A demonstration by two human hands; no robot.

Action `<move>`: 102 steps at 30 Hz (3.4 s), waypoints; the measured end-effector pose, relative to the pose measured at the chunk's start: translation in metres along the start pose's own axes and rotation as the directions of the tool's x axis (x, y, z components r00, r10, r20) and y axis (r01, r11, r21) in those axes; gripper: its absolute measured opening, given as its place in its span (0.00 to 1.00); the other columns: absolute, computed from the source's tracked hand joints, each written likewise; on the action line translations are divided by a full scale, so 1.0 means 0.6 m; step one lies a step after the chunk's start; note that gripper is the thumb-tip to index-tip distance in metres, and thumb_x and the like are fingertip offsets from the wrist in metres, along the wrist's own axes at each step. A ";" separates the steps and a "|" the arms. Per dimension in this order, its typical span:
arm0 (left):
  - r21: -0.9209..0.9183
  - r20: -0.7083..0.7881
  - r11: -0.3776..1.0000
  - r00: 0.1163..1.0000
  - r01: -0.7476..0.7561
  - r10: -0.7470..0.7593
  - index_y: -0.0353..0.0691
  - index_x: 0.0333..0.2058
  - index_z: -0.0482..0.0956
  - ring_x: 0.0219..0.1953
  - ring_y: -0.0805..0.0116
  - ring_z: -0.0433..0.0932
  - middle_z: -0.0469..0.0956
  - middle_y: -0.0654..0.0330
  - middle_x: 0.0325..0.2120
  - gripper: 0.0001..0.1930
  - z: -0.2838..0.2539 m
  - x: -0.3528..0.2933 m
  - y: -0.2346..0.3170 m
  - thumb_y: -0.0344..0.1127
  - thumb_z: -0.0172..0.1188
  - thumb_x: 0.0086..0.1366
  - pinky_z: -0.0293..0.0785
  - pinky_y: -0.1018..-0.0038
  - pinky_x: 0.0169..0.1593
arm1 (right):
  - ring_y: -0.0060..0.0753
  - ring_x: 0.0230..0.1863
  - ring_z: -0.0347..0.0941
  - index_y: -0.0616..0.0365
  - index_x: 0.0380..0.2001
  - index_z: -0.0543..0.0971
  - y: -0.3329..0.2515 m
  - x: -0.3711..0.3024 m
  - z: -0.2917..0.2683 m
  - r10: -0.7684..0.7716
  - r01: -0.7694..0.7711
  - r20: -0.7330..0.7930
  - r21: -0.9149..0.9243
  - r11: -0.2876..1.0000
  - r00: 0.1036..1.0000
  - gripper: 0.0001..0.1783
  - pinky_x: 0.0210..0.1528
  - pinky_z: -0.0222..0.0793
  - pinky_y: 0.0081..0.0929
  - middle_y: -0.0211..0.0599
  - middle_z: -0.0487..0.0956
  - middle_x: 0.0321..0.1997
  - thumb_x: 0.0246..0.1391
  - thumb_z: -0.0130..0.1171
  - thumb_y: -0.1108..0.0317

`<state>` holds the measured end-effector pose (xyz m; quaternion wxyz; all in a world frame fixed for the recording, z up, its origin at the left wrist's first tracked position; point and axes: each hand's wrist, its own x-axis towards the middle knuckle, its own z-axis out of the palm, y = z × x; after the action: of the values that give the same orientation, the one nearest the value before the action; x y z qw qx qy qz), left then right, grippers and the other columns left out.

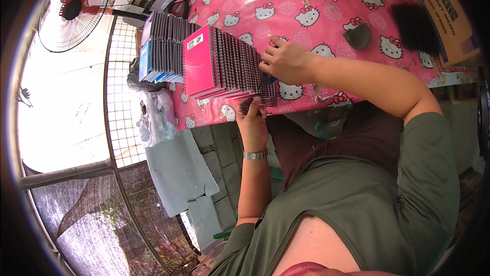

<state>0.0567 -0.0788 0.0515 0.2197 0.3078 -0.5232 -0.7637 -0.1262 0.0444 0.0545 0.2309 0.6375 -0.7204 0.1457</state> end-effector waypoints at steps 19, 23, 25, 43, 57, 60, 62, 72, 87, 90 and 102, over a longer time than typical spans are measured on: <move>0.079 0.013 0.997 1.000 0.009 -0.010 0.42 0.30 0.72 0.20 0.78 0.69 0.73 0.68 0.20 0.09 -0.001 0.014 -0.021 0.21 0.63 0.60 0.62 0.80 0.25 | 0.37 0.39 0.78 0.54 0.27 0.78 -0.009 0.009 -0.001 0.085 -0.116 0.344 0.071 0.991 0.935 0.07 0.45 0.70 0.37 0.37 0.80 0.32 0.52 0.52 0.66; 0.085 0.007 0.996 1.000 0.002 -0.002 0.42 0.31 0.72 0.20 0.79 0.69 0.73 0.68 0.20 0.10 0.000 0.011 -0.019 0.21 0.63 0.60 0.62 0.80 0.25 | 0.39 0.36 0.79 0.55 0.26 0.80 -0.004 -0.005 0.011 0.086 -0.099 0.131 0.101 0.990 0.988 0.08 0.40 0.72 0.38 0.36 0.81 0.28 0.51 0.53 0.66; 0.060 0.001 0.998 1.000 0.009 -0.010 0.42 0.31 0.72 0.20 0.78 0.69 0.73 0.67 0.21 0.10 -0.001 0.009 -0.020 0.21 0.63 0.60 0.62 0.80 0.25 | 0.39 0.34 0.79 0.55 0.26 0.81 -0.003 -0.007 0.018 0.016 -0.015 -0.032 0.042 0.999 0.999 0.08 0.40 0.73 0.39 0.35 0.81 0.27 0.50 0.53 0.66; 0.134 -0.025 0.991 1.000 0.004 -0.001 0.41 0.29 0.72 0.18 0.79 0.67 0.72 0.68 0.19 0.09 -0.007 0.015 -0.035 0.22 0.65 0.59 0.61 0.81 0.22 | 0.39 0.39 0.79 0.55 0.27 0.80 -0.014 -0.014 0.035 0.052 -0.061 0.124 0.070 0.996 0.991 0.08 0.42 0.73 0.38 0.36 0.81 0.31 0.51 0.53 0.66; -0.038 -0.081 0.999 0.997 0.010 -0.013 0.40 0.31 0.74 0.20 0.78 0.70 0.74 0.66 0.22 0.07 -0.017 0.002 -0.036 0.22 0.62 0.60 0.63 0.80 0.24 | 0.39 0.33 0.79 0.55 0.25 0.79 -0.015 -0.033 0.054 0.053 -0.046 -0.118 0.063 0.997 0.992 0.07 0.45 0.72 0.42 0.34 0.79 0.26 0.50 0.54 0.66; -0.027 -0.010 0.999 0.999 0.044 -0.045 0.41 0.31 0.73 0.21 0.78 0.70 0.74 0.65 0.22 0.06 -0.019 0.008 -0.042 0.23 0.62 0.61 0.63 0.80 0.26 | 0.39 0.33 0.79 0.55 0.25 0.79 -0.028 -0.020 0.047 0.024 -0.023 -0.033 0.033 0.999 0.999 0.07 0.45 0.72 0.42 0.33 0.80 0.27 0.50 0.54 0.66; 0.112 0.036 0.994 0.999 0.008 -0.012 0.41 0.30 0.73 0.21 0.77 0.70 0.74 0.65 0.22 0.06 -0.025 0.016 -0.052 0.23 0.62 0.61 0.63 0.80 0.26 | 0.40 0.31 0.80 0.54 0.23 0.81 -0.036 -0.009 0.042 0.072 -0.085 0.187 0.063 0.994 0.980 0.08 0.45 0.74 0.41 0.34 0.82 0.27 0.49 0.54 0.66; -0.041 -0.019 0.999 1.000 0.011 -0.011 0.39 0.33 0.73 0.22 0.77 0.71 0.75 0.65 0.23 0.08 -0.038 0.011 -0.057 0.21 0.63 0.59 0.64 0.79 0.27 | 0.35 0.33 0.78 0.54 0.24 0.79 -0.020 -0.039 0.060 0.065 -0.064 -0.063 0.019 0.998 0.996 0.07 0.46 0.71 0.35 0.31 0.79 0.26 0.51 0.54 0.66; -0.062 -0.021 0.995 0.996 0.084 -0.085 0.42 0.35 0.71 0.21 0.78 0.70 0.74 0.67 0.23 0.11 -0.039 0.022 -0.073 0.21 0.64 0.59 0.62 0.81 0.25 | 0.37 0.33 0.80 0.54 0.23 0.80 -0.022 -0.044 0.068 0.050 -0.050 -0.016 0.005 0.999 0.999 0.09 0.46 0.72 0.40 0.33 0.82 0.27 0.51 0.53 0.66; -0.005 -0.013 0.996 0.996 0.091 -0.091 0.41 0.34 0.72 0.21 0.78 0.70 0.74 0.67 0.23 0.10 -0.037 0.024 -0.083 0.21 0.64 0.59 0.62 0.80 0.25 | 0.35 0.36 0.79 0.54 0.25 0.79 -0.039 -0.028 0.068 0.040 -0.039 0.108 -0.008 0.999 0.993 0.08 0.46 0.71 0.39 0.31 0.80 0.27 0.52 0.53 0.65; -0.087 -0.015 0.990 0.993 0.114 -0.116 0.42 0.32 0.72 0.22 0.77 0.70 0.72 0.68 0.22 0.09 -0.046 0.022 -0.085 0.22 0.63 0.59 0.63 0.80 0.26 | 0.37 0.35 0.79 0.53 0.26 0.82 -0.030 -0.049 0.085 0.100 -0.103 0.053 0.052 0.993 0.994 0.09 0.46 0.73 0.37 0.32 0.82 0.29 0.51 0.54 0.66</move>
<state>0.0658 -0.0878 -0.0069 0.1936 0.3354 -0.4691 -0.7937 -0.1138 0.0415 -0.0056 0.1874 0.6095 -0.7534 0.1608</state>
